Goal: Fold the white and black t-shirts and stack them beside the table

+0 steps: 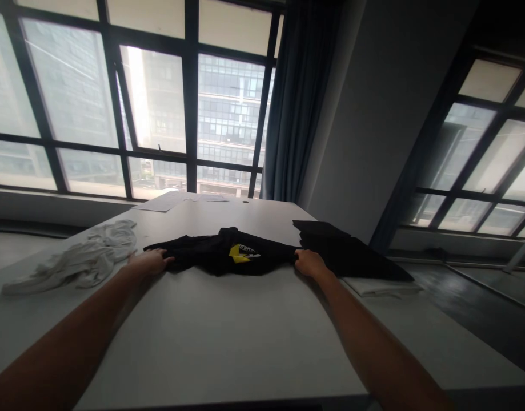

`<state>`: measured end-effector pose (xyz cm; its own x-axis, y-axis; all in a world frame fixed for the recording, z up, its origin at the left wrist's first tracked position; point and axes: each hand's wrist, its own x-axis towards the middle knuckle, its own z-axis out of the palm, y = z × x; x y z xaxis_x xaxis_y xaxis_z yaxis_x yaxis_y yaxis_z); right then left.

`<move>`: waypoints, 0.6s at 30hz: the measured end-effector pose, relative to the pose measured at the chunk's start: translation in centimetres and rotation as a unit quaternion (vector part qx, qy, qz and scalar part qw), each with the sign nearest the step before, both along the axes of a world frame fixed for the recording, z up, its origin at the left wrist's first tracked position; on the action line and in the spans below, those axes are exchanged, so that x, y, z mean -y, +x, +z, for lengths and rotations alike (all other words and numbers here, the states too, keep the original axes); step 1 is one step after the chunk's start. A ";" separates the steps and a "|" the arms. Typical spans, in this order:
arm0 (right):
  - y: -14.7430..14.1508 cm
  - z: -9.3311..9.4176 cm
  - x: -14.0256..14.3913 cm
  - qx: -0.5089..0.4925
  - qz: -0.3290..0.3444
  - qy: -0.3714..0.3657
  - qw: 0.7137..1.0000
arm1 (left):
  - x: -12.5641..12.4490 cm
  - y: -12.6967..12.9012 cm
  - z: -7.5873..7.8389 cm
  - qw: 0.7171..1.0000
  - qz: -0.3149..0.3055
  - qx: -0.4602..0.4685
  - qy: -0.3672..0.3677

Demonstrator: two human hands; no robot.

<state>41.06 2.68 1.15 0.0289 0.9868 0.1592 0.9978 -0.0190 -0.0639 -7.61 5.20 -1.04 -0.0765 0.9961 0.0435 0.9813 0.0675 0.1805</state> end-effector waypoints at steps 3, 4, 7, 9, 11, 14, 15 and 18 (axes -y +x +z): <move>-0.3 1.6 1.6 -0.103 0.095 -0.094 0.986 | 0.9 -0.7 1.2 0.997 0.078 -0.017 -0.004; -0.5 2.0 2.1 -0.159 0.148 -0.151 0.964 | 1.2 -0.6 1.5 0.997 0.080 -0.019 0.005; -1.5 2.1 2.8 -0.293 0.262 -0.215 0.894 | 1.8 1.6 1.3 0.999 0.023 -0.011 0.035; -2.2 1.3 2.5 -0.318 0.272 -0.132 0.898 | 1.9 3.9 0.5 0.999 -0.032 0.002 0.032; -3.0 0.2 1.9 -0.297 0.267 -0.056 0.915 | 2.0 6.1 -0.5 0.996 -0.080 0.008 0.026; -4.0 -1.4 1.1 -0.222 0.281 -0.034 0.933 | 2.2 7.9 -1.5 0.980 -0.196 0.034 0.017; -4.1 -1.8 1.0 -0.197 0.287 -0.034 0.937 | 2.3 8.1 -1.5 0.970 -0.240 0.049 0.008; -4.3 -2.0 0.8 -0.120 0.257 -0.032 0.958 | 2.3 7.4 -1.1 0.950 -0.296 0.096 -0.024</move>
